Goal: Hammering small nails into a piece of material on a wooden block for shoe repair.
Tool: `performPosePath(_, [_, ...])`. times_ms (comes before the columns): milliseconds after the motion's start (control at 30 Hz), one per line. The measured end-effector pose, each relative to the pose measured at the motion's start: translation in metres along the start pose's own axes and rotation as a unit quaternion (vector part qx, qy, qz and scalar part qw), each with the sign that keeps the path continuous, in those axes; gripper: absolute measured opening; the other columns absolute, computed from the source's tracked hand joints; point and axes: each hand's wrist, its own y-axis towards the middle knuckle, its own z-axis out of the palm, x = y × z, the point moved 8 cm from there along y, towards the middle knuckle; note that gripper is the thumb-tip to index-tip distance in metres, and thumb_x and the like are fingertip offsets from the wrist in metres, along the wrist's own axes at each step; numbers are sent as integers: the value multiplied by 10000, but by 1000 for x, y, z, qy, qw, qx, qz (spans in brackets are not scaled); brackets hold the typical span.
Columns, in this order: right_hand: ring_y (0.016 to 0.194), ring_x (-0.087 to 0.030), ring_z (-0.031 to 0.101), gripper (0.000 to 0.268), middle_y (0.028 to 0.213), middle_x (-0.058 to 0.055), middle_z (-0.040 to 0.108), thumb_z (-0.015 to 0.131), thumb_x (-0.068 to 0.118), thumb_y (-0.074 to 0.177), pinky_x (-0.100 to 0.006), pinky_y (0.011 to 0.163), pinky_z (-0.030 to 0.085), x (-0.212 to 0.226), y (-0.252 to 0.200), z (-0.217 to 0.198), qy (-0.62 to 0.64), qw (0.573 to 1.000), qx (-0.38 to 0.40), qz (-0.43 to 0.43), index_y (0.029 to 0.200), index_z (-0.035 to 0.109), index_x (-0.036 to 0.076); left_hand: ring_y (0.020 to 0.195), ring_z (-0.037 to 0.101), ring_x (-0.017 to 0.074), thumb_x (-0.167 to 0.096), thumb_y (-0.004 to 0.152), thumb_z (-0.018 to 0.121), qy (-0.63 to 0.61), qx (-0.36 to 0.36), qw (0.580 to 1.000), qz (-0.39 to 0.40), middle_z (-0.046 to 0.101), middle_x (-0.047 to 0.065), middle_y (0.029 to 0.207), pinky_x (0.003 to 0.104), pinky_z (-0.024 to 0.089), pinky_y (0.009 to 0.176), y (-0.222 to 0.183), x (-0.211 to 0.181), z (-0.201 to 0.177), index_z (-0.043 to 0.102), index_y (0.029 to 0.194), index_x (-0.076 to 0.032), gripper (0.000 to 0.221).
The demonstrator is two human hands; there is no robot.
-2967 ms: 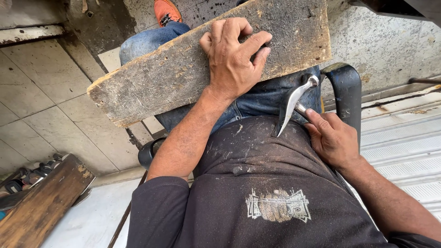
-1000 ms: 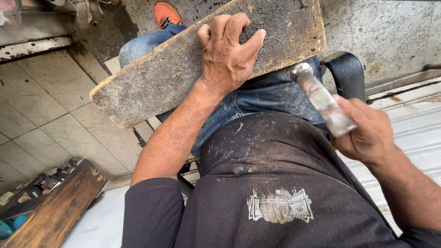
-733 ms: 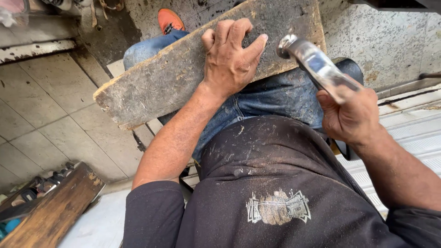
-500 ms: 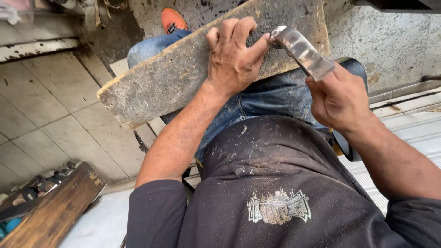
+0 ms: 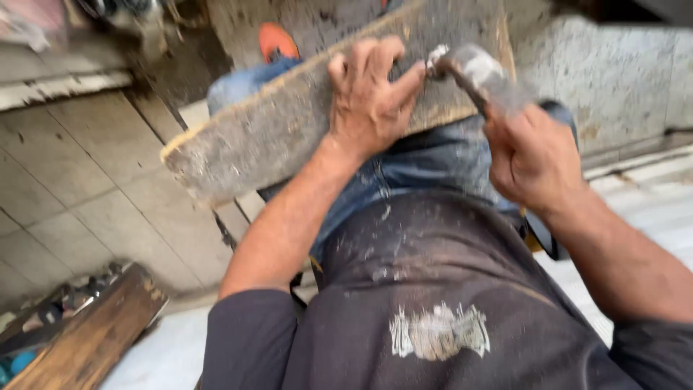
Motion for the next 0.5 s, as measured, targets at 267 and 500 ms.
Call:
performPosePath(267, [791, -447, 600, 351, 925, -149, 635, 567, 63, 1088, -536, 625, 432, 7, 6, -10, 30, 999, -43, -5, 1433, 631, 37, 1013, 504, 294, -282, 993, 635, 22, -25, 999, 15, 523, 45, 1111, 490, 326, 753, 7, 5, 1, 700, 1111, -263, 136])
performPosePath(500, [752, -478, 619, 298, 1025, -232, 663, 628, 105, 1105, -566, 576, 453, 8, -16, -14, -1, 999, -46, -2, 1403, 644, 106, 1040, 515, 277, -249, 916, 729, -4, -32, 999, -1, 570, 52, 1136, 469, 324, 776, -13, 0, 9, 728, 1086, -286, 174])
